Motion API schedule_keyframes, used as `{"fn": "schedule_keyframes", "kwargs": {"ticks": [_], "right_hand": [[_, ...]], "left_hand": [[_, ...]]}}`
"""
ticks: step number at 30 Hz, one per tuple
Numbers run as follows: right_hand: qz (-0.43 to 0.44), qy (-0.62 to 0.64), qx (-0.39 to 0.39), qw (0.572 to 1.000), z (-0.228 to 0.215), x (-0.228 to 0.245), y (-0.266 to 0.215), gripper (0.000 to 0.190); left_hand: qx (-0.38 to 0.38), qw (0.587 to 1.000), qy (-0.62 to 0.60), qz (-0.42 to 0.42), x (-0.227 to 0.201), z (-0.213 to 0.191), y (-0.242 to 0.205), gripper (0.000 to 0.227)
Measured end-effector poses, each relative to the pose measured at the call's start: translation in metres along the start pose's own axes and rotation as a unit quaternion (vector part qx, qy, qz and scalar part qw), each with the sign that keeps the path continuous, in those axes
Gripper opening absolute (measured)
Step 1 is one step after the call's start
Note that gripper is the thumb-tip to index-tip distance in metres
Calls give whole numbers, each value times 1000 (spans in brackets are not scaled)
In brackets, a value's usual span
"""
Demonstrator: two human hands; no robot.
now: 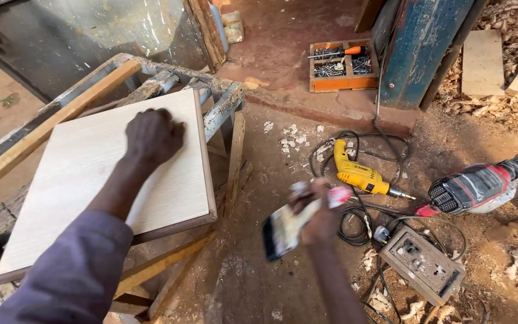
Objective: Applying a liquid substance to the edges and surface of a wooden board using a paintbrush.
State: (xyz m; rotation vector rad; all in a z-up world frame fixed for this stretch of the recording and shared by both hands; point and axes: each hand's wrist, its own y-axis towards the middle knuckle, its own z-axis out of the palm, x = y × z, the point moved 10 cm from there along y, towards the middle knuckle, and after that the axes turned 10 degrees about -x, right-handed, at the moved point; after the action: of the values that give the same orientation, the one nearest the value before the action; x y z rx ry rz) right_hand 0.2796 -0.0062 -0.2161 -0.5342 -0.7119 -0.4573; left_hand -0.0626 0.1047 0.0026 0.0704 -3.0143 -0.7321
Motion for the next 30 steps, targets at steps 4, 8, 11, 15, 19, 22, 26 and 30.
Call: {"fn": "schedule_keyframes", "kwargs": {"ticks": [4, 8, 11, 15, 19, 22, 26, 30], "right_hand": [[41, 44, 15, 998, -16, 78, 39, 61], [-73, -260, -10, 963, -51, 118, 56, 83], [-59, -230, 46, 970, -51, 106, 74, 79], [-44, -201, 44, 978, -58, 91, 79, 84], [-73, -262, 12, 962, -47, 95, 56, 73], [-31, -164, 46, 985, -44, 68, 69, 65], [-22, -106, 19, 994, -48, 71, 78, 71], [28, -116, -18, 993, -61, 76, 86, 49]], "left_hand": [[-35, 999, 15, 26, -7, 14, 37, 38], [37, 998, 31, -28, 39, 60, 76, 51], [21, 1000, -11, -13, 55, 65, 90, 60], [-65, 996, -19, 51, 26, 48, 71, 51], [-102, 981, -104, 130, -19, 22, 31, 68], [-111, 980, -53, 156, -42, -7, 2, 75], [-75, 991, -29, 109, -43, -36, -24, 83], [-24, 999, 41, -17, 52, -15, -55, 99]]}}
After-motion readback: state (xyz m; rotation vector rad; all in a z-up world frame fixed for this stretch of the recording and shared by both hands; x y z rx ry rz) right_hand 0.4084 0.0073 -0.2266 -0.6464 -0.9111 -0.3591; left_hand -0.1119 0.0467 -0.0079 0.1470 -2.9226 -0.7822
